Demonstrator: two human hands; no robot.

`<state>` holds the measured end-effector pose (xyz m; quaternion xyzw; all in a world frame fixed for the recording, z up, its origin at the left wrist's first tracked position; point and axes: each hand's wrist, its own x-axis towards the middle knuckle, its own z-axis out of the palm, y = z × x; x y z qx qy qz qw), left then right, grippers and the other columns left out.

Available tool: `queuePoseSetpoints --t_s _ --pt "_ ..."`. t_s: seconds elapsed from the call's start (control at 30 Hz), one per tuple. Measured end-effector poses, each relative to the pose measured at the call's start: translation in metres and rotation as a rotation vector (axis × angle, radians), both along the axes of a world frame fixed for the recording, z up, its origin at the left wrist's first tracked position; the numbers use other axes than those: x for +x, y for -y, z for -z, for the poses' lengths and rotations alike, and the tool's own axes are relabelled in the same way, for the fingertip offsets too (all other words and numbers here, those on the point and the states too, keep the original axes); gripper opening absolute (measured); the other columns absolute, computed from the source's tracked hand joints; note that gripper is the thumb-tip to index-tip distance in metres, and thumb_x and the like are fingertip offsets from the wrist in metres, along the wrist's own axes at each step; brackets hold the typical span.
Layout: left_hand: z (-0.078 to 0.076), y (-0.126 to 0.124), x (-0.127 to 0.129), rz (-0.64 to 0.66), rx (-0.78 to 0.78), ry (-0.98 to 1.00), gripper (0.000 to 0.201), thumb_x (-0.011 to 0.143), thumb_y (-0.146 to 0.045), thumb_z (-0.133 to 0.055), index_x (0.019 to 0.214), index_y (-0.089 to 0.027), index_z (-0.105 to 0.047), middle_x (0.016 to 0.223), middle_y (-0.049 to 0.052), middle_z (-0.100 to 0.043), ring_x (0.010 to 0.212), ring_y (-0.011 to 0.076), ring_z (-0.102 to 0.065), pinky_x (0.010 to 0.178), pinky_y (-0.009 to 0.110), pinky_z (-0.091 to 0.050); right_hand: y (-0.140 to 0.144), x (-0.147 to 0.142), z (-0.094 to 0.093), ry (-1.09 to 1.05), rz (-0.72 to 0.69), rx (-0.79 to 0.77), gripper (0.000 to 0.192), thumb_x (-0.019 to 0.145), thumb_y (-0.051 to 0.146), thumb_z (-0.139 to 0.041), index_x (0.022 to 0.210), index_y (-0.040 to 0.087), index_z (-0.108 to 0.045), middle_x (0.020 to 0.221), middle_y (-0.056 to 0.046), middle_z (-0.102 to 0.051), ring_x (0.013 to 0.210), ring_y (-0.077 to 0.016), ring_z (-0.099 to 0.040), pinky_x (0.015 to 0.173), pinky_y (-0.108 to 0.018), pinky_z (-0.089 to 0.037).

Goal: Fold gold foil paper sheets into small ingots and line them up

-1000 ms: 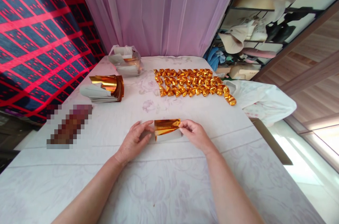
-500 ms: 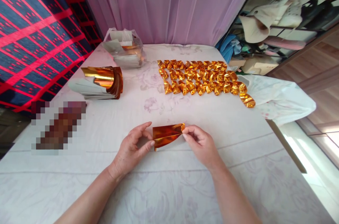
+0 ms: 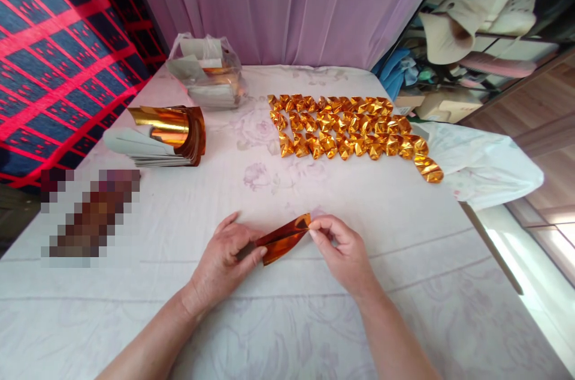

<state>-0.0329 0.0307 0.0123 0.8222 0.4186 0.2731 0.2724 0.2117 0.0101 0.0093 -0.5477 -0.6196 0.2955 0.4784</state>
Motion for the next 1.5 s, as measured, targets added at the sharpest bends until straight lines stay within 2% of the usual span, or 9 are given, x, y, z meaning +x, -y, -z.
queuePoseSetpoints --t_s 0.23,0.6,0.77,0.9,0.97,1.1,1.27,1.37,1.5 --pt "0.002 0.0 0.0 -0.023 -0.005 0.006 0.01 0.092 -0.028 -0.056 0.089 -0.024 -0.065 0.074 -0.006 -0.068 0.07 0.0112 -0.065 0.113 0.049 -0.031 0.0 0.0 0.001 0.022 -0.007 0.009 0.008 0.088 0.021 -0.057 0.087 0.021 -0.065 0.081 -0.001 -0.069 0.068 -0.0118 -0.063 0.058 -0.021 -0.051" --pt "0.005 -0.001 0.001 -0.088 -0.003 0.07 0.017 0.088 -0.03 -0.06 0.102 -0.027 -0.069 0.08 -0.004 -0.074 0.074 0.0144 -0.069 0.111 0.052 -0.036 0.002 0.001 -0.003 0.077 -0.085 0.046 0.012 0.09 0.021 -0.056 0.09 0.021 -0.068 0.097 -0.006 -0.068 0.07 -0.0121 -0.062 0.057 -0.024 -0.051" --pt "0.007 0.0 0.0 -0.129 0.008 0.073 0.01 0.088 -0.03 -0.059 0.089 -0.025 -0.067 0.081 -0.004 -0.074 0.074 0.0144 -0.069 0.111 0.053 -0.038 0.004 0.001 -0.002 0.11 -0.093 0.049 0.012 0.09 0.021 -0.055 0.094 0.021 -0.067 0.102 -0.007 -0.066 0.068 -0.0111 -0.061 0.057 -0.025 -0.05" --pt "0.009 0.001 0.0 -0.16 0.037 0.091 0.017 0.088 -0.031 -0.06 0.103 -0.026 -0.066 0.084 -0.003 -0.074 0.08 0.0163 -0.07 0.109 0.053 -0.04 0.005 0.0 -0.003 0.201 -0.096 0.074 0.017 0.09 0.021 -0.055 0.103 0.022 -0.066 0.106 -0.007 -0.064 0.07 -0.011 -0.062 0.057 -0.024 -0.051" --pt "0.01 0.001 0.0 -0.161 0.047 0.092 0.021 0.088 -0.03 -0.06 0.109 -0.026 -0.065 0.087 -0.003 -0.074 0.081 0.0164 -0.07 0.109 0.053 -0.041 0.005 -0.001 -0.004 0.258 -0.093 0.117 0.023 0.091 0.021 -0.055 0.112 0.023 -0.065 0.108 -0.007 -0.062 0.075 -0.0124 -0.063 0.064 -0.026 -0.055" --pt "0.009 0.002 0.001 -0.161 0.036 0.087 0.026 0.088 -0.031 -0.06 0.114 -0.027 -0.064 0.088 -0.002 -0.075 0.079 0.0162 -0.07 0.11 0.053 -0.04 0.006 -0.003 -0.003 0.384 -0.083 0.208 0.033 0.091 0.025 -0.056 0.123 0.025 -0.062 0.115 -0.009 -0.059 0.101 -0.021 -0.063 0.087 -0.038 -0.056" --pt "0.009 0.003 0.0 -0.19 0.022 0.111 0.028 0.088 -0.031 -0.061 0.116 -0.027 -0.063 0.083 -0.003 -0.074 0.082 0.0172 -0.07 0.11 0.051 -0.04 0.007 -0.004 -0.002 0.45 -0.1 0.249 0.023 0.09 0.026 -0.057 0.108 0.022 -0.07 0.118 -0.011 -0.058 0.108 -0.0243 -0.06 0.09 -0.043 -0.055" --pt "0.01 0.004 0.0 -0.243 -0.014 0.151 0.029 0.089 -0.031 -0.06 0.116 -0.025 -0.063 0.091 0.001 -0.075 0.09 0.0189 -0.07 0.108 0.048 -0.043 0.007 -0.005 -0.003 0.447 -0.107 0.246 0.02 0.091 0.027 -0.056 0.101 0.022 -0.072 0.116 -0.011 -0.06 0.108 -0.0241 -0.061 0.089 -0.042 -0.056" --pt "0.011 0.006 0.0 -0.293 -0.099 0.234 0.032 0.089 -0.033 -0.06 0.119 -0.024 -0.061 0.102 0.004 -0.073 0.089 0.0183 -0.069 0.091 0.038 -0.055 0.007 -0.005 -0.003 0.471 -0.11 0.251 0.018 0.092 0.027 -0.055 0.095 0.022 -0.073 0.113 -0.01 -0.062 0.106 -0.0234 -0.061 0.089 -0.041 -0.055"
